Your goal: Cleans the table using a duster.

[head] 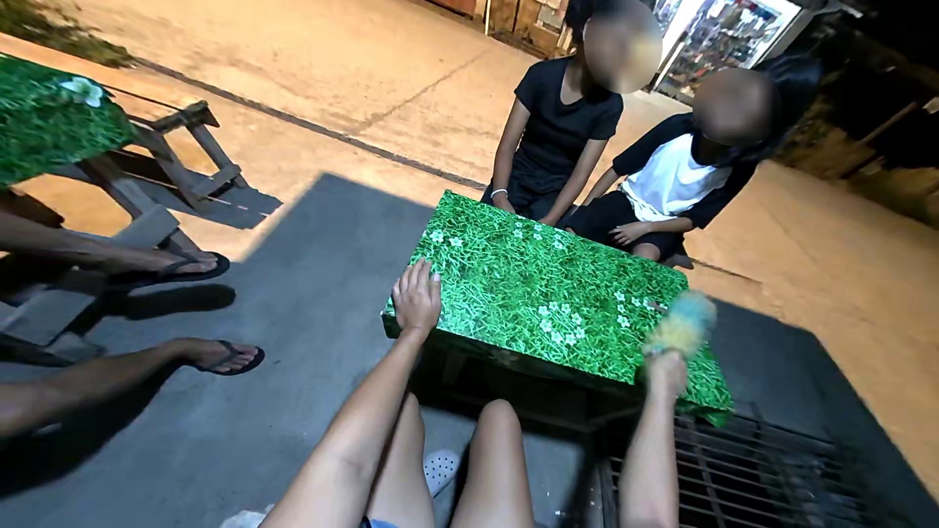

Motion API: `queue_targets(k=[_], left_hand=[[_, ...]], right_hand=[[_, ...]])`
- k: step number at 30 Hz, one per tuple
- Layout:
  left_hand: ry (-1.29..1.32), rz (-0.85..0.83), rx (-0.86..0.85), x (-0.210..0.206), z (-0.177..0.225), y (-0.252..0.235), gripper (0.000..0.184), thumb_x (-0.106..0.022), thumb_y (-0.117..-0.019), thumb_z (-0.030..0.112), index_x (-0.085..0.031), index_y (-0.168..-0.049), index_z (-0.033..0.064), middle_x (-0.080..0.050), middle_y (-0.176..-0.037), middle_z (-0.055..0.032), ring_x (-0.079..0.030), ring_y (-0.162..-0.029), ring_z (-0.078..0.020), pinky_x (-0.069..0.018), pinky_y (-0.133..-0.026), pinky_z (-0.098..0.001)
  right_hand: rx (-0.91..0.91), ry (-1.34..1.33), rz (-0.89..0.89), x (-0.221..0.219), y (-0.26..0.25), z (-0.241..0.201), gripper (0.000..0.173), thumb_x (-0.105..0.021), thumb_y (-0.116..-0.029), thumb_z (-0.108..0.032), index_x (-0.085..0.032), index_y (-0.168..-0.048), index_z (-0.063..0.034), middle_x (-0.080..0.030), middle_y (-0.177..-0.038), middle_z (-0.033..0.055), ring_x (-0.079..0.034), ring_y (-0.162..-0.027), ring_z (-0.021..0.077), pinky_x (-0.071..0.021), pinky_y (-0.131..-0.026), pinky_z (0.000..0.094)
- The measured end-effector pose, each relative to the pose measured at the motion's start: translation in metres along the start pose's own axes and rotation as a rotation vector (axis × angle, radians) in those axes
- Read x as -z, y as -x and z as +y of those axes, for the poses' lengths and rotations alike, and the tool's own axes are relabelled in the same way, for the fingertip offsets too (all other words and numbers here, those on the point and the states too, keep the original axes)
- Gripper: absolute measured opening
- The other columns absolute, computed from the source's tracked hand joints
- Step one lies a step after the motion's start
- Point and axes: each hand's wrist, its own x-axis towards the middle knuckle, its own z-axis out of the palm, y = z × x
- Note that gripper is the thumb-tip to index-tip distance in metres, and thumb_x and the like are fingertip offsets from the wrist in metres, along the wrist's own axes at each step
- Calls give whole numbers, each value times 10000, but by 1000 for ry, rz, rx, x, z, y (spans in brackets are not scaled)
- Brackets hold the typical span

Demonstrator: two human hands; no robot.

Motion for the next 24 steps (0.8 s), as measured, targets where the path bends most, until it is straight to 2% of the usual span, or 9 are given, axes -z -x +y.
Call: queue_targets(k=[3, 7, 9, 13, 16, 19, 21, 24], left_hand=[[5, -5, 12, 0, 1, -1, 564, -216, -1113, 414, -518, -1498, 135, -426, -1624, -61, -387, -1498, -308, -257, -1214, -553], [12, -4, 18, 0, 2, -1, 568, -214, -1112, 411, -514, -1498, 124, -427, -1622, -74, -390, -1494, -319, -264, -1205, -558], [-1, -7, 20, 1, 1, -1, 567, -219, -1111, 420, -509, -1502, 129, -427, -1622, -72, -392, -1493, -320, -272, -1204, -557], [-8, -20, 33, 1, 0, -2, 552, -247, -1112, 415, -492, -1517, 131, -416, -1629, -71, -382, -1501, -314, -269, -1208, -560], [11, -21, 40, 2, 1, -3, 551, -264, -1111, 404, -470, -1531, 113, -400, -1637, -89, -361, -1514, -320, -254, -1213, -572], [45, 3, 14, 6, 2, -1, 560, -272, -1103, 381, -435, -1550, 85, -389, -1639, -113, -357, -1512, -337, -259, -1203, -579], [59, 21, 6, 5, 2, -1, 568, -288, -1094, 384, -427, -1552, 77, -382, -1643, -116, -354, -1515, -338, -265, -1201, -580], [44, -1, 18, 4, 0, -2, 594, -271, -1093, 421, -387, -1579, 100, -329, -1673, -101, -303, -1543, -329, -236, -1222, -579]], right_hand=[[147, 3, -62, -18, 19, -64, 447, -498, -1063, -248, -550, -1398, 44, -599, -1374, 297, -620, -1244, 444, -500, -1026, 610], [327, 17, -233, -53, 82, -145, 438, -477, -1079, -277, -550, -1405, 5, -653, -1297, 272, -658, -1183, 430, -526, -988, 598], [468, 35, -309, -70, 122, -175, 410, -494, -1072, -276, -582, -1382, -23, -681, -1252, 250, -675, -1144, 427, -540, -956, 600], [734, 104, -451, -90, 201, -212, 417, -499, -1068, -245, -527, -1464, -119, -703, -1221, 213, -689, -1130, 401, -555, -928, 581], [878, 109, -529, -90, 233, -205, 427, -435, -1099, -283, -509, -1507, -184, -719, -1219, 171, -691, -1151, 361, -545, -955, 557], [888, -89, -604, -85, 232, -162, 453, -463, -1094, -302, -511, -1537, -222, -728, -1233, 161, -693, -1152, 347, -522, -1002, 560], [818, -228, -542, -84, 223, -117, 414, -522, -1075, -282, -590, -1474, -198, -735, -1235, 153, -705, -1140, 344, -523, -1016, 564], [602, -283, -305, -71, 207, -44, 371, -562, -1055, -236, -655, -1402, -143, -740, -1218, 170, -713, -1114, 379, -529, -990, 607]])
